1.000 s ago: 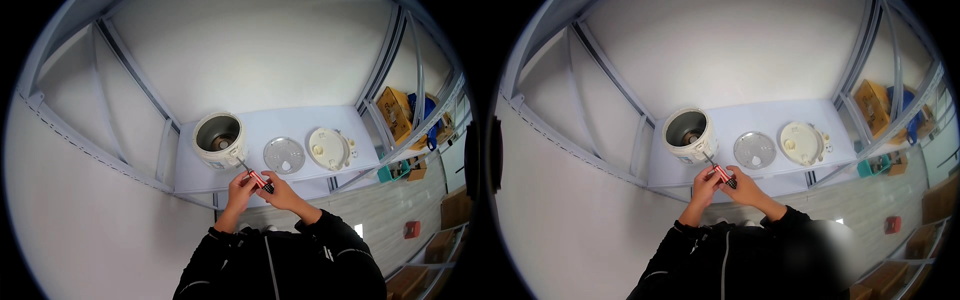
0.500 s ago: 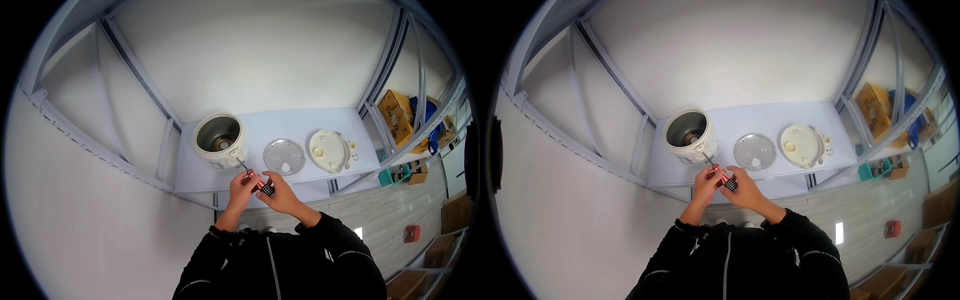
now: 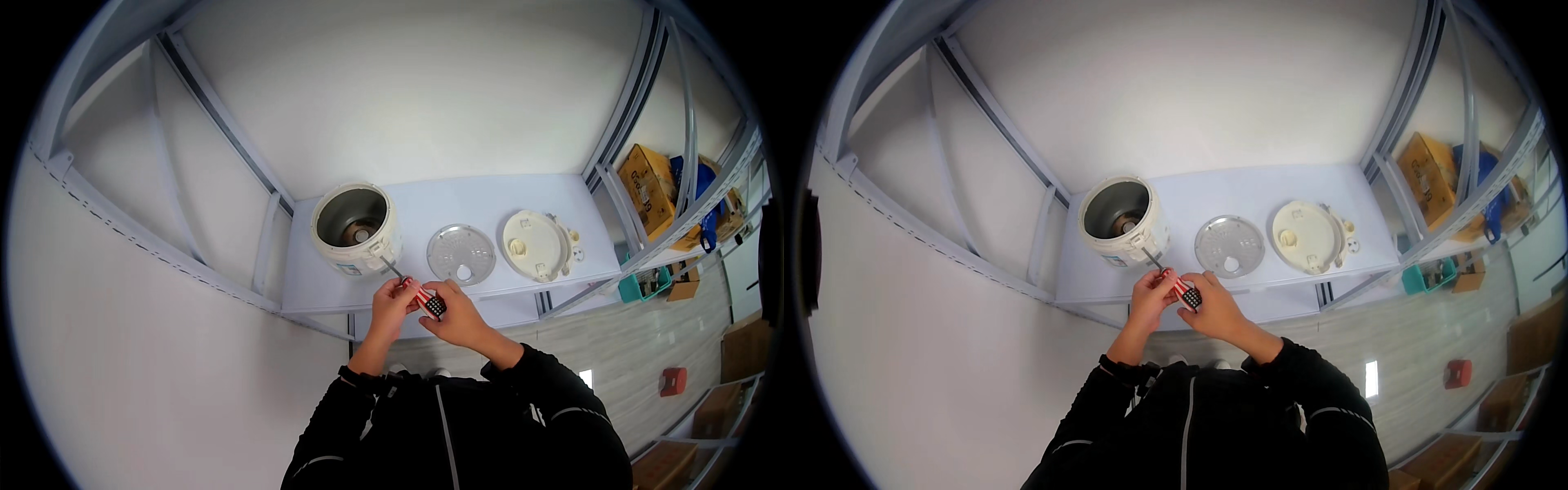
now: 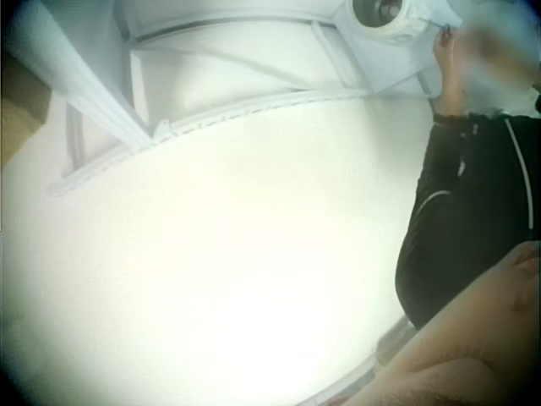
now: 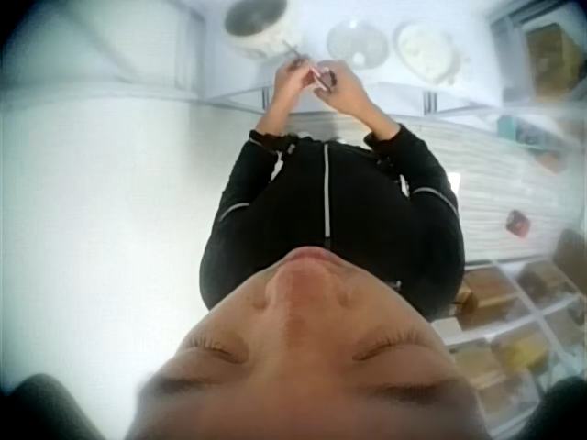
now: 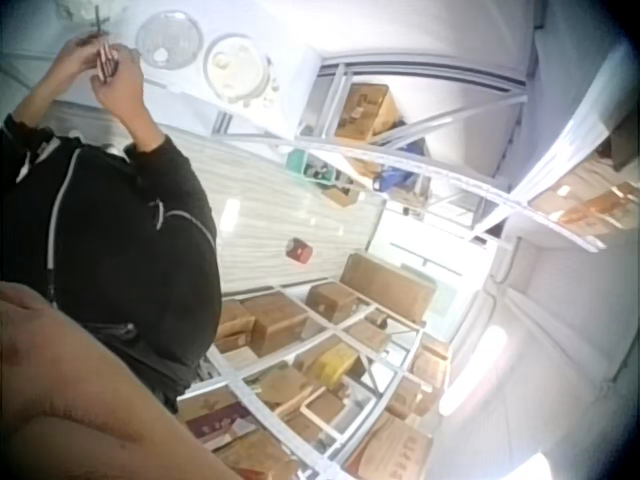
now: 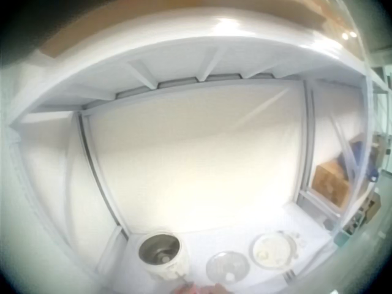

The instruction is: The person assembles a white cylindrical appliance on a workbench. They place a small white component into the interior, use a red-handled screwdriver to tighten screws on the side, and then secure a perforated metal lid onto the top.

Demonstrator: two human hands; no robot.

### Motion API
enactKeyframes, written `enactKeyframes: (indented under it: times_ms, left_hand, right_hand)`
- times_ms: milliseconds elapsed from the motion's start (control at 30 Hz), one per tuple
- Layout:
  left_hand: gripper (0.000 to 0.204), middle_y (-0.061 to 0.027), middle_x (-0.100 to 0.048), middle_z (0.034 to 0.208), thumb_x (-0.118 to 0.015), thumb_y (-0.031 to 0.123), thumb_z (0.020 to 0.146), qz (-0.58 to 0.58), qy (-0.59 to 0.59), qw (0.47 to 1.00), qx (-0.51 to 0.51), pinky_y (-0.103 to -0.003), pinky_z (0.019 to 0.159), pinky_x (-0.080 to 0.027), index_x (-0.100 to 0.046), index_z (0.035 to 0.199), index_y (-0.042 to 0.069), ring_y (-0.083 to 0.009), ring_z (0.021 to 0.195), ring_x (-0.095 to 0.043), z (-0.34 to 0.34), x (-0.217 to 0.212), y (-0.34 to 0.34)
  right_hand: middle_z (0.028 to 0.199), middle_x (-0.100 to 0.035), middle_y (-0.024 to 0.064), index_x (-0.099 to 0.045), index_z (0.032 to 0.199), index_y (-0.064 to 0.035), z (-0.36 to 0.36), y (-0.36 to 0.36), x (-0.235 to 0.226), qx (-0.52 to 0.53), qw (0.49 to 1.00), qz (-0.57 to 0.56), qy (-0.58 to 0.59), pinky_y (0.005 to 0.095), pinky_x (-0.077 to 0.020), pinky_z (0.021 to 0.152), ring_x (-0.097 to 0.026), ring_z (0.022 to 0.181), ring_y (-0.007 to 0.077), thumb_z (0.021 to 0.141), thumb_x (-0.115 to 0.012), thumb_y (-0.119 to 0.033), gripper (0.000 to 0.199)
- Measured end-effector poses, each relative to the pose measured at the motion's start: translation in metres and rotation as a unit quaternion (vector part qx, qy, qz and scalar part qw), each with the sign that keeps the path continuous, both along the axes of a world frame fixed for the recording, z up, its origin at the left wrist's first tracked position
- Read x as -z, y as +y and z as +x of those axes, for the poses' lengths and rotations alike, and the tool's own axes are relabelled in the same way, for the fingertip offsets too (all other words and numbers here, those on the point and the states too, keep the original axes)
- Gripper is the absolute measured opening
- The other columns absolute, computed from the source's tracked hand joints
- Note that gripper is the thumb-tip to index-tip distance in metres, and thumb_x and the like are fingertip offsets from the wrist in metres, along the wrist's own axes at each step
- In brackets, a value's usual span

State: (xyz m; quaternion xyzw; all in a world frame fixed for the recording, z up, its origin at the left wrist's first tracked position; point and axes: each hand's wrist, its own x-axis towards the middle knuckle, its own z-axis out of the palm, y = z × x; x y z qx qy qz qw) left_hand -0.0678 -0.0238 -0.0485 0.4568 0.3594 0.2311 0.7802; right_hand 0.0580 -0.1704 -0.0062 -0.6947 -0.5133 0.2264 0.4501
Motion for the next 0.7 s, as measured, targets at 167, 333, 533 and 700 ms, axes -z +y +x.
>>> enactKeyframes:
  times_ms: [167, 333, 533, 700]
  left_hand:
    - [0.040, -0.0139, -0.072, 0.118, -0.072, 0.013, 0.104, -0.012, -0.062, 0.998, -0.017, -0.041, 0.095, -0.062, -0.058, 0.138, -0.001, -0.0248, 0.107, -0.074, -0.001, 0.003, -0.003]
    - [0.047, -0.0166, -0.071, 0.126, -0.070, 0.010, 0.104, -0.057, -0.132, 0.989, -0.025, -0.043, 0.097, -0.062, -0.051, 0.146, -0.002, -0.0266, 0.109, -0.074, -0.002, 0.003, -0.006]
    - [0.043, -0.0148, -0.071, 0.127, -0.065, 0.025, 0.108, -0.071, -0.075, 0.993, -0.051, -0.040, 0.091, -0.062, -0.053, 0.143, 0.001, -0.0278, 0.109, -0.073, -0.002, -0.005, 0.003]
    - [0.040, -0.0099, -0.074, 0.115, -0.063, 0.033, 0.109, -0.077, -0.039, 0.980, -0.177, -0.033, 0.079, -0.059, -0.061, 0.136, 0.003, -0.0192, 0.090, -0.072, 0.014, -0.020, 0.018]
  right_hand:
    - [0.110, -0.066, 0.0187, -0.057, 0.142, -0.0078, 0.006, -0.001, 0.010, -0.007, 0.996, 0.036, 0.075, 0.0399, -0.0564, 0.080, -0.069, 0.093, 0.0298, 0.086, -0.087, -0.025, 0.066]
    - [0.094, -0.073, 0.0148, -0.058, 0.141, -0.0077, 0.011, 0.000, 0.004, -0.027, 0.983, -0.059, 0.173, 0.0365, -0.0561, 0.073, -0.071, 0.079, 0.0228, 0.092, -0.084, -0.027, 0.059]
    - [0.087, -0.073, 0.0125, -0.060, 0.139, -0.0082, 0.006, -0.004, -0.010, -0.031, 0.993, -0.027, 0.111, 0.0375, -0.0558, 0.071, -0.070, 0.074, 0.0242, 0.090, -0.083, -0.024, 0.056]
    - [0.095, -0.072, 0.0146, -0.061, 0.137, -0.0091, 0.006, -0.004, -0.008, -0.021, 0.997, -0.007, 0.069, 0.0418, -0.0570, 0.074, -0.072, 0.080, 0.0324, 0.087, -0.084, -0.020, 0.056]
